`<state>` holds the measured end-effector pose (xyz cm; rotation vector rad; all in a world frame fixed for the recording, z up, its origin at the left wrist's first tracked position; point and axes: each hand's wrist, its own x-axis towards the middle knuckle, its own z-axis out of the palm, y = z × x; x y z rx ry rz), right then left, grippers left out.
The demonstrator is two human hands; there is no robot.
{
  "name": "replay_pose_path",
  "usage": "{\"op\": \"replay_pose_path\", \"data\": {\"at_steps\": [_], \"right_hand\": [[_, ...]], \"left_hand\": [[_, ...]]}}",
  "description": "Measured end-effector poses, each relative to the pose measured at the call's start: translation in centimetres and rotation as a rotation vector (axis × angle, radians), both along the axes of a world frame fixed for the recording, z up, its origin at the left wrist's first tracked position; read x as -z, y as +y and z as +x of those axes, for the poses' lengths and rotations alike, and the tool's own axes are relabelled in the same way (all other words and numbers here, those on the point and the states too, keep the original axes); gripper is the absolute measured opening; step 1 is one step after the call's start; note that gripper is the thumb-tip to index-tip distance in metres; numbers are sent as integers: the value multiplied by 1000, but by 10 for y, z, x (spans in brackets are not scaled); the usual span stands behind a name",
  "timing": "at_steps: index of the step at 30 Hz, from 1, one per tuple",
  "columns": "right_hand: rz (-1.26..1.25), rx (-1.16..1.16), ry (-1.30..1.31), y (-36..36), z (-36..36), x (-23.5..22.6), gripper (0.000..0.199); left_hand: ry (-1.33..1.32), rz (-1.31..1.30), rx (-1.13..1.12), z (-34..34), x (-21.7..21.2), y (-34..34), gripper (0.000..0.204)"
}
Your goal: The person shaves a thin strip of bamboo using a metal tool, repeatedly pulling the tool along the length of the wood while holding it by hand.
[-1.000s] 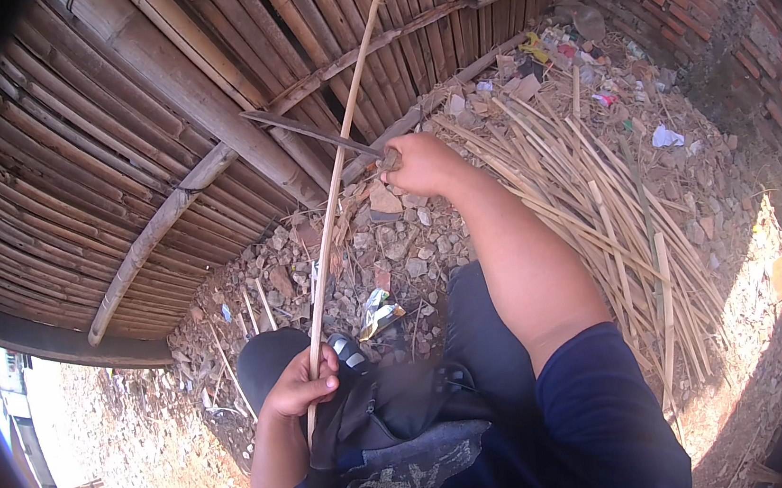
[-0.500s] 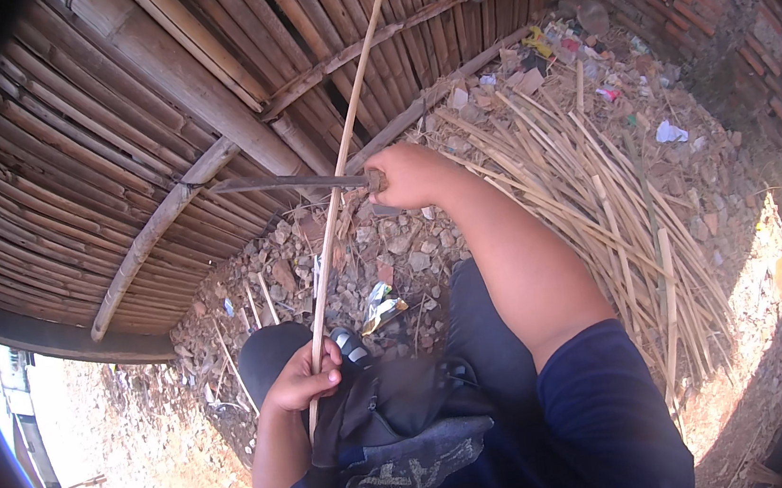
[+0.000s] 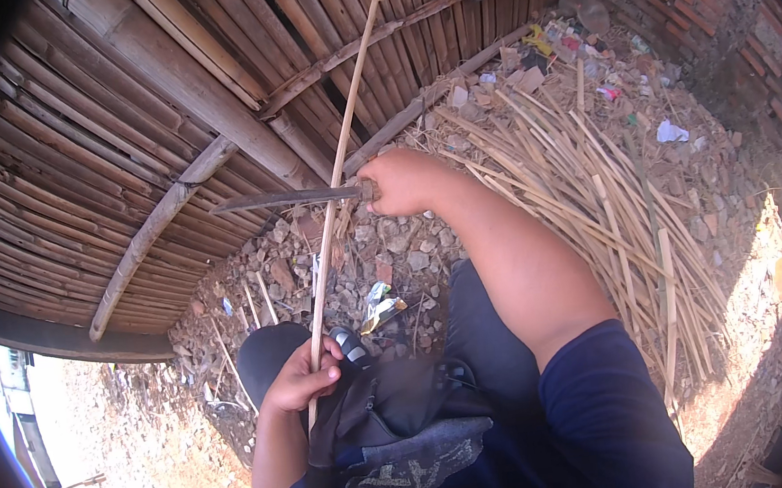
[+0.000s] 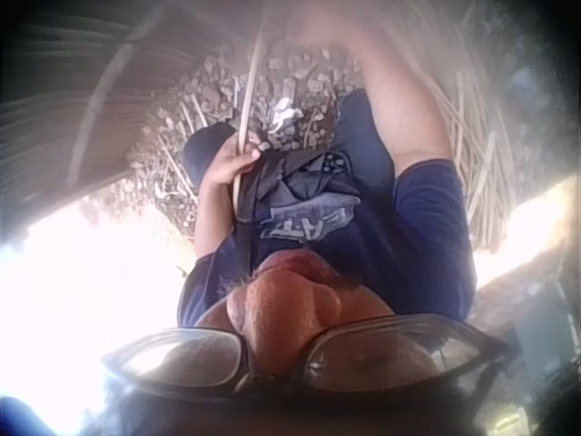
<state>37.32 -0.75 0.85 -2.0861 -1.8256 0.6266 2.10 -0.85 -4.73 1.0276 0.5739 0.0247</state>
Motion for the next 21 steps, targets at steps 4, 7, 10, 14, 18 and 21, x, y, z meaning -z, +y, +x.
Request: {"op": "replay_pose_path", "data": {"at_steps": [4, 7, 10, 14, 18, 21], "right_hand": [[-49, -95, -37, -3, -12, -7, 51], [-19, -88, 45, -3, -2, 0, 50], [101, -22, 54, 2, 18, 16, 49], [99, 160, 98, 3, 35, 18, 51], [142, 197, 106, 3, 32, 20, 50], [129, 144, 90, 3, 23, 15, 48]], "left_hand": [[17, 12, 17, 1, -1, 0, 27], [23, 53, 27, 2, 0, 0, 27], [16, 70, 32, 1, 0, -2, 27], [31, 82, 37, 1, 2, -2, 26], [-6, 88, 39, 3, 1, -2, 26], [-38, 85, 32, 4, -1, -2, 26]]}}
